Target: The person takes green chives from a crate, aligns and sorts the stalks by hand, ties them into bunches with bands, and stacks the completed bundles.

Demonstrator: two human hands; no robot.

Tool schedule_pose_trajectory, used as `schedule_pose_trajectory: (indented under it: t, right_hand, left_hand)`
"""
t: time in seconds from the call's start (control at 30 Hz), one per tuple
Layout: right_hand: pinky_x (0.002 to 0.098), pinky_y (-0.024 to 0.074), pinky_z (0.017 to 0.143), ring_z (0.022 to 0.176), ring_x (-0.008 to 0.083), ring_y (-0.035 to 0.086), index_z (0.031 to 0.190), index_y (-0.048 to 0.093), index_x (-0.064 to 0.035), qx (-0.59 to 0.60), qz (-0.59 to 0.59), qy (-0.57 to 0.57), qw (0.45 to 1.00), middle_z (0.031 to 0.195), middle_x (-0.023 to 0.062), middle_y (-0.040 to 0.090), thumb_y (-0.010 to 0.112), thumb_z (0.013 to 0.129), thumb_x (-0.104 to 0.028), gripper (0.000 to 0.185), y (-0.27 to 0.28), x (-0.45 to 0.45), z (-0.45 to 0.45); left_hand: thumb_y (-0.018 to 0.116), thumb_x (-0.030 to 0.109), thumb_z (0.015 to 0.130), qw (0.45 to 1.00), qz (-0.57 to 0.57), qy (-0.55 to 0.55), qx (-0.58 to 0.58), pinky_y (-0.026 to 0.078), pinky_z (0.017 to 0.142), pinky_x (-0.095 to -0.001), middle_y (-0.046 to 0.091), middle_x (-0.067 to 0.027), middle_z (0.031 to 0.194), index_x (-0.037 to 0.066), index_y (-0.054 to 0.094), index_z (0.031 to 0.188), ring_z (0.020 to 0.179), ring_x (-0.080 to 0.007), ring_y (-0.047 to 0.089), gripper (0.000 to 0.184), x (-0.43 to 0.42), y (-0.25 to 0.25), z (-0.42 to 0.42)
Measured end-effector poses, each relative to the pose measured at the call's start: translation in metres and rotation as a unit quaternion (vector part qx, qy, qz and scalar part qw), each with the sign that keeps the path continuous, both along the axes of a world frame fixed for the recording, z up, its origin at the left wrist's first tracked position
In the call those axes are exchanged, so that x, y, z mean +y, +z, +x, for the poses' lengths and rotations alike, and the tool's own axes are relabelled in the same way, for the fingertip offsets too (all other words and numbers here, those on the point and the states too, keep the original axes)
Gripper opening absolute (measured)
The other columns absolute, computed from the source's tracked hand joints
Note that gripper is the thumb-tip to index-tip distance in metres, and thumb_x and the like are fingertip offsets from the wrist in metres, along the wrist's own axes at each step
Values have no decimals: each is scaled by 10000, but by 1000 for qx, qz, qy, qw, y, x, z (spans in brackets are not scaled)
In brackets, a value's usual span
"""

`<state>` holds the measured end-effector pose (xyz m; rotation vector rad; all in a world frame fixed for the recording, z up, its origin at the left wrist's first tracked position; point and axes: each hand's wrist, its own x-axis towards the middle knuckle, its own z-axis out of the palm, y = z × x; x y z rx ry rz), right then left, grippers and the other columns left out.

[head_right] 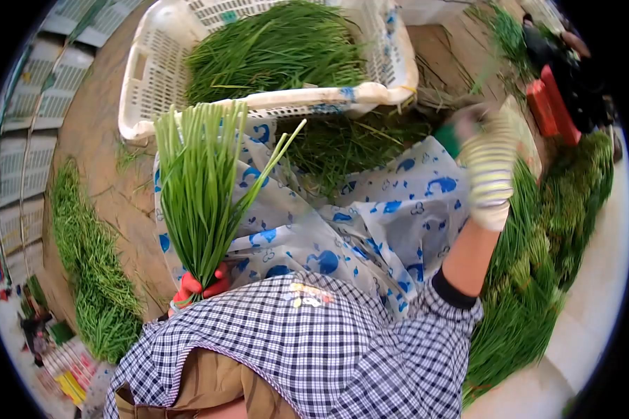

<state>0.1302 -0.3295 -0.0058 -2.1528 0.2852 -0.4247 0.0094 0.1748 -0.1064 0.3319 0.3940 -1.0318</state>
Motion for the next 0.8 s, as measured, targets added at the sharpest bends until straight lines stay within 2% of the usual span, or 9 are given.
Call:
schedule_pose_trajectory:
  t: [0.03,0.13,0.2,0.27,0.4,0.5,0.57,0.7,0.8]
  right_hand:
    - [348,438,1016,1139,242,574,1197,584,18,114,-153,124,974,1189,147,625,707,811,-48,410,-6,14,-3]
    - [375,323,1129,1353,306,401,1443,368,-12,248,-144,302,909,1454,208,419,822,690,-112,885,-63,102,1]
    - [384,231,1167,1446,289,230,1528,134,-36,274,300,381,830,1565,161,243,805,737,-364,1088,-115,153,8]
    - [420,334,1109,1375,253,365,1508,222,-25,126,542,357,751,1498,138,360,666,797,-636,1037,-115,205,14]
    - [359,492,960,1098,208,611,1318,518,-23,178,627,199,732,1210,82,625,679,899,-348,554,-123,238,35]
    - [339,511,929,1054,201,630,1288,532,-28,157,663,196,705,1162,74,643,674,906,-229,455,-120,240,33]
    - [345,510,931,1053,200,630,1282,540,-30,154,673,191,698,1158,74,646,670,904,-214,440,-116,239,31]
    - [337,503,933,1048,185,629,1274,551,-39,165,648,203,715,1142,62,654,669,900,-191,422,-114,241,34]
    - [302,471,955,1045,157,617,1263,571,-52,152,623,193,742,1145,42,657,672,894,-166,399,-108,249,35]
  left_hand:
    - [724,193,691,1000,0,-11,7,336,559,-279,486,-54,667,-21,568,1153,598,-145,427,533,1,4,3]
    - [734,177,677,998,48,-35,-21,370,592,-272,531,-69,708,-25,565,1212,636,-151,465,595,-1,12,11]
    - [730,157,685,990,130,-28,-38,406,634,-271,582,-89,806,-22,551,1252,677,-158,500,621,-11,33,14]
    - [719,104,723,964,231,-61,-114,480,845,-294,635,-124,1170,-4,497,1356,909,-185,608,679,-12,41,22]
    - [716,84,778,890,384,-89,-230,433,1000,-337,594,-90,1287,15,475,1380,1148,-188,564,652,-13,54,21]
    - [699,108,818,756,454,-259,-394,438,997,-348,600,-84,1273,28,465,1394,1132,-190,569,627,36,64,47]
    - [708,159,820,755,512,-162,-376,440,999,-374,610,-92,1253,39,461,1405,1118,-197,575,646,52,84,71]
    - [763,211,771,575,566,18,-590,338,1098,-397,500,-182,1389,59,276,1509,1289,-277,475,897,11,106,137]
    - [793,218,744,432,537,-103,-717,276,1134,-372,426,-240,1438,51,36,1540,1359,-322,393,1111,-39,85,173]
